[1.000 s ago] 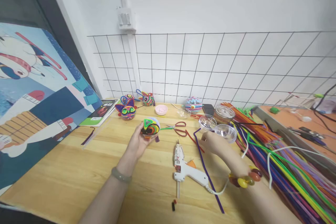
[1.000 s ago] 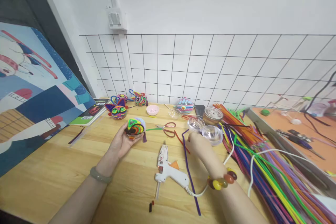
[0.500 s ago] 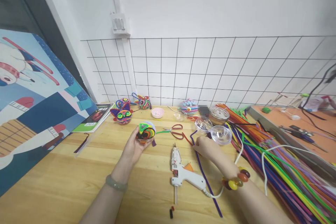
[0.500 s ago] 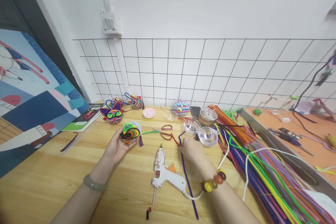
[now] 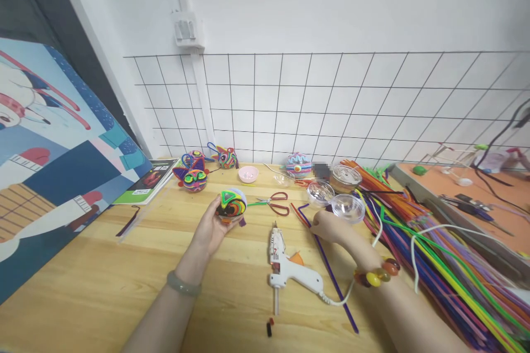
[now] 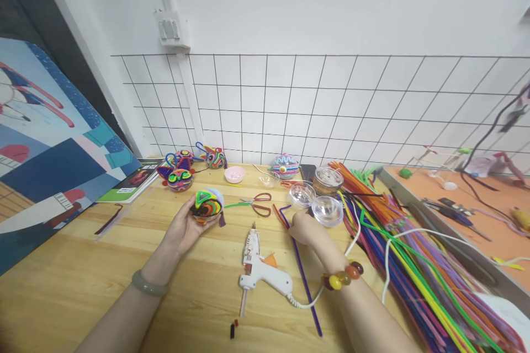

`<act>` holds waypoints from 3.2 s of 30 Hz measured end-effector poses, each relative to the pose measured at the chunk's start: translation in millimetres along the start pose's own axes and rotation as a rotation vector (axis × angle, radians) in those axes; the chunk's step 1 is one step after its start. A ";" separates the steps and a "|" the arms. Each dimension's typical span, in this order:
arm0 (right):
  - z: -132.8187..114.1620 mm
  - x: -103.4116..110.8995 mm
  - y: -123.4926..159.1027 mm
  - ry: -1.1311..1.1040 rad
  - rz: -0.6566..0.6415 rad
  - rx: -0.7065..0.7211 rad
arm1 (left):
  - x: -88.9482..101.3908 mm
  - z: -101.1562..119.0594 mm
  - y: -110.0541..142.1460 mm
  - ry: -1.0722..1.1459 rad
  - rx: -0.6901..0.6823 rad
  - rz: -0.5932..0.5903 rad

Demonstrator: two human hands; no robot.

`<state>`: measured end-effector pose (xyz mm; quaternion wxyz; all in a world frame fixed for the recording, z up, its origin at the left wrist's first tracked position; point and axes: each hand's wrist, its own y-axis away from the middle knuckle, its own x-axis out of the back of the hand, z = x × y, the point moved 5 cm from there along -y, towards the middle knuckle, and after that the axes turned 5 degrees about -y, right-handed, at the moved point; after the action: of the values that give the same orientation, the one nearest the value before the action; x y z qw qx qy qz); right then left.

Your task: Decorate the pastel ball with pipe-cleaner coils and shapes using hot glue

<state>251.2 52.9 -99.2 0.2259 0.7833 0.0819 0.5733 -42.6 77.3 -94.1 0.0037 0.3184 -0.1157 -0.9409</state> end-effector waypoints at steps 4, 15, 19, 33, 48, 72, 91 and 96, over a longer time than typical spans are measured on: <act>9.9 5.2 0.6 -0.105 -0.089 -0.010 | 0.3 -1.2 0.7 -0.013 0.007 -0.005; 12.8 9.2 1.9 -0.213 -0.074 -0.012 | -3.0 -4.4 3.1 -0.049 0.024 -0.034; 15.2 18.4 5.0 -0.116 0.093 -0.026 | -3.5 -4.9 4.0 -0.059 0.031 -0.039; -23.1 -19.0 -3.8 0.015 0.126 0.090 | -4.5 -7.1 5.2 -0.078 0.040 -0.064; -32.8 34.2 41.1 -0.424 0.169 0.528 | -14.8 -9.3 18.6 -0.123 0.048 -0.150; -83.6 40.0 124.9 0.398 0.870 0.946 | -33.8 -20.6 41.0 -0.287 0.084 -0.344; -75.4 27.0 87.9 -1.090 0.101 0.638 | -41.0 -25.3 47.0 -0.318 0.125 -0.354; -87.6 13.9 85.1 -1.416 -0.072 0.628 | -43.4 -30.0 49.9 -0.289 0.112 -0.395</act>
<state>162.8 5.7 -28.1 0.0102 0.9872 0.1020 -0.1220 6.7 25.8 -80.3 -0.2144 0.1966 -0.1026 -0.9512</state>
